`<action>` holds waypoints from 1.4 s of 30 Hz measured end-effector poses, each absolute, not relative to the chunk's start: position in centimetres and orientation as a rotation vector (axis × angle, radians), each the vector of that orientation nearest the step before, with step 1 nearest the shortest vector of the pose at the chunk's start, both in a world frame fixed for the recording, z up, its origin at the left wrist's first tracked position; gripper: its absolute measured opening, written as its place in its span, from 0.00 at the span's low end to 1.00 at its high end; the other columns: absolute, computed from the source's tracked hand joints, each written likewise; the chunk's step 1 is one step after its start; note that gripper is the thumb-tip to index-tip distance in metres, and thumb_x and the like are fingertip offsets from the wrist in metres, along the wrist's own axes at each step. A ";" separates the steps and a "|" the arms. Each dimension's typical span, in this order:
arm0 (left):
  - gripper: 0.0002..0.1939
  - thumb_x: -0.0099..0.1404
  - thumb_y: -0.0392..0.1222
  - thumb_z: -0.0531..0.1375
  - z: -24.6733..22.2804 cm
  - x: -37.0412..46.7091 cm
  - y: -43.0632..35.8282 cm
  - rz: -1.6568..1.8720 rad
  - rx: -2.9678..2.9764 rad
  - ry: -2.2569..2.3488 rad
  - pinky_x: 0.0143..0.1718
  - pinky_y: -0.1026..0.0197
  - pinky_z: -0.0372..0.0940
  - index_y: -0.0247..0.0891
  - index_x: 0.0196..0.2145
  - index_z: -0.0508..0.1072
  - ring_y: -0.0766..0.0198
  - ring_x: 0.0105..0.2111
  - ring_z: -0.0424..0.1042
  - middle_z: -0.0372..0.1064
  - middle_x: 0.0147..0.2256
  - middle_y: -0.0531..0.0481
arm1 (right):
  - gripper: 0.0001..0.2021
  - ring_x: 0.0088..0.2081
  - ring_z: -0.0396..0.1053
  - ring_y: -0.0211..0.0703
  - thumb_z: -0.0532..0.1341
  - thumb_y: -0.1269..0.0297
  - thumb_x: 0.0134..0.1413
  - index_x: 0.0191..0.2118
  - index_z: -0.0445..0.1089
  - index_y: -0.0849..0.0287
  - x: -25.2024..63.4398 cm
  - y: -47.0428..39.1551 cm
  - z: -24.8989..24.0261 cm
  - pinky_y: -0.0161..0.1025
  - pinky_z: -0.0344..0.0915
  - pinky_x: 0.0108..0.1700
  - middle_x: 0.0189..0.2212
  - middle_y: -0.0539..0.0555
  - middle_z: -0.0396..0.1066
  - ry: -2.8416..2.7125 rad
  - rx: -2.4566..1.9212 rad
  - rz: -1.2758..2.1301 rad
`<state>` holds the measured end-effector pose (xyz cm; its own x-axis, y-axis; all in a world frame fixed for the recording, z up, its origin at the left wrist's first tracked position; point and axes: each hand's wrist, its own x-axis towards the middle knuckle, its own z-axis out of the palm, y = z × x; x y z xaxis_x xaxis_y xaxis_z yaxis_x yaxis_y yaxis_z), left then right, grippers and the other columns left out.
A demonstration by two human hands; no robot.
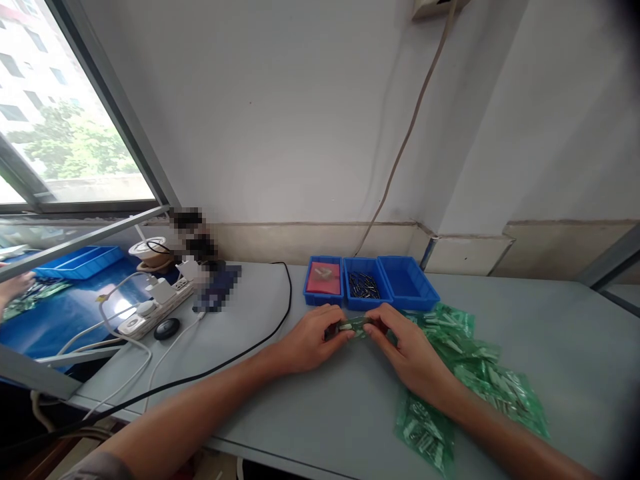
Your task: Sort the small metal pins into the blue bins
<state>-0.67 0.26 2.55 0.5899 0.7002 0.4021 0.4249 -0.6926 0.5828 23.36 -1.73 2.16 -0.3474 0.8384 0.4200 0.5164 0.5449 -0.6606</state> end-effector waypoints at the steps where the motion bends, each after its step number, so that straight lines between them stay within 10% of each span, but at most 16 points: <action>1: 0.18 0.80 0.50 0.57 2.5 -0.7 0.3 0.874 2.394 0.895 0.38 0.60 0.59 0.39 0.33 0.64 0.62 0.33 0.62 0.64 0.32 0.52 | 0.07 0.39 0.72 0.48 0.56 0.61 0.76 0.46 0.71 0.52 23.3 -1.8 2.2 0.43 0.69 0.42 0.38 0.52 0.72 -2.028 -1.093 0.545; 11: 0.10 0.80 0.46 0.58 2.1 -0.7 0.2 0.916 2.340 0.895 0.41 0.60 0.63 0.40 0.51 0.74 0.61 0.38 0.67 0.72 0.40 0.49 | 0.09 0.38 0.72 0.47 0.55 0.60 0.77 0.44 0.71 0.52 23.3 -2.0 2.5 0.43 0.69 0.42 0.37 0.52 0.71 -2.032 -1.077 0.534; 42: 0.14 0.80 0.49 0.55 2.6 -0.6 0.1 1.025 2.359 0.896 0.42 0.58 0.62 0.39 0.37 0.66 0.60 0.38 0.65 0.66 0.36 0.49 | 0.11 0.41 0.77 0.50 0.60 0.56 0.73 0.56 0.69 0.50 23.3 -2.0 2.3 0.41 0.75 0.37 0.44 0.56 0.77 -1.880 -1.132 0.585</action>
